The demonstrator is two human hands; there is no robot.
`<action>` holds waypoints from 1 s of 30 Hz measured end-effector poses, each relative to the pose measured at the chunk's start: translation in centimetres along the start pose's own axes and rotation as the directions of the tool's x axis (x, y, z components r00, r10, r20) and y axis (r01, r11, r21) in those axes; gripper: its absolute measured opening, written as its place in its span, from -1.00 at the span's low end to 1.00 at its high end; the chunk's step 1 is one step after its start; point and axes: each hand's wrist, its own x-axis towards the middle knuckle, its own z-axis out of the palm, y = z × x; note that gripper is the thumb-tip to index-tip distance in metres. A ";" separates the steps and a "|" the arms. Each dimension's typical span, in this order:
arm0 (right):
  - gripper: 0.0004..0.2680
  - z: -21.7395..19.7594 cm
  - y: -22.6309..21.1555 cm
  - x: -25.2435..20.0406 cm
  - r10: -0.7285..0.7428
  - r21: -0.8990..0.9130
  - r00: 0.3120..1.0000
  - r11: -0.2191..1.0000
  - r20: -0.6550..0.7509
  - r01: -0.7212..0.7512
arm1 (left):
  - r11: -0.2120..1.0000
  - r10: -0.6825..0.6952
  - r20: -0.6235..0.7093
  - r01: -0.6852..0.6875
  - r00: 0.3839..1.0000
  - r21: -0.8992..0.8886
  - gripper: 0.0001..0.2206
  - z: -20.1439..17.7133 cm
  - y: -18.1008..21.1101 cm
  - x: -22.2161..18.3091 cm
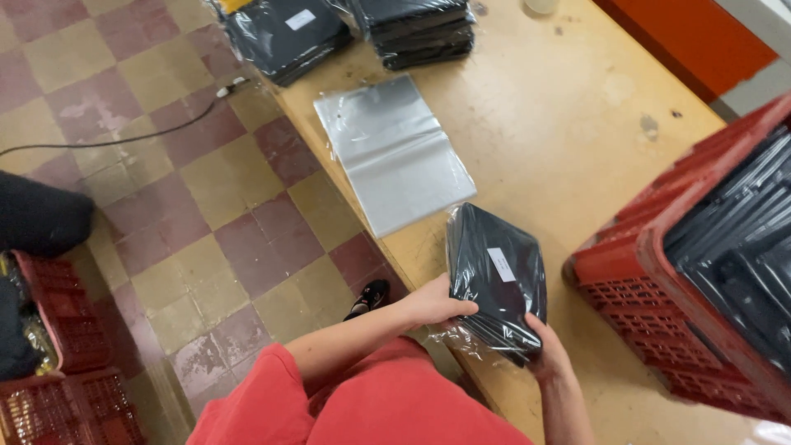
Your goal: The person places black rectangular items into clear plastic bags, seals them, and stacks the packaged units on a wooden table. They retrieve items from a red basket, apply small white labels, and organize the finished packages into neat piles.
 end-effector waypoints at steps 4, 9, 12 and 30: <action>-0.70 5.8 -0.8 -4.2 -0.129 0.053 0.991 0.990 0.031 0.127 | 0.999 0.000 -0.051 0.003 0.999 0.053 -0.47 -2.6 2.6 -4.8; -0.81 11.7 -1.8 -5.4 -0.235 -0.113 0.971 0.965 0.034 0.237 | 0.881 0.168 -0.037 -0.133 0.985 0.454 -0.34 -7.3 4.3 -10.1; -0.63 14.9 -3.2 -3.6 -0.449 0.103 0.820 0.891 0.354 0.443 | 0.959 0.052 0.026 -0.057 0.998 0.279 -0.33 -13.7 5.6 -12.0; -0.47 58.8 -31.1 6.8 -0.240 -0.492 0.707 0.572 0.666 0.657 | 0.245 0.237 -0.055 -0.114 0.970 -0.963 -0.41 -49.0 -10.1 12.9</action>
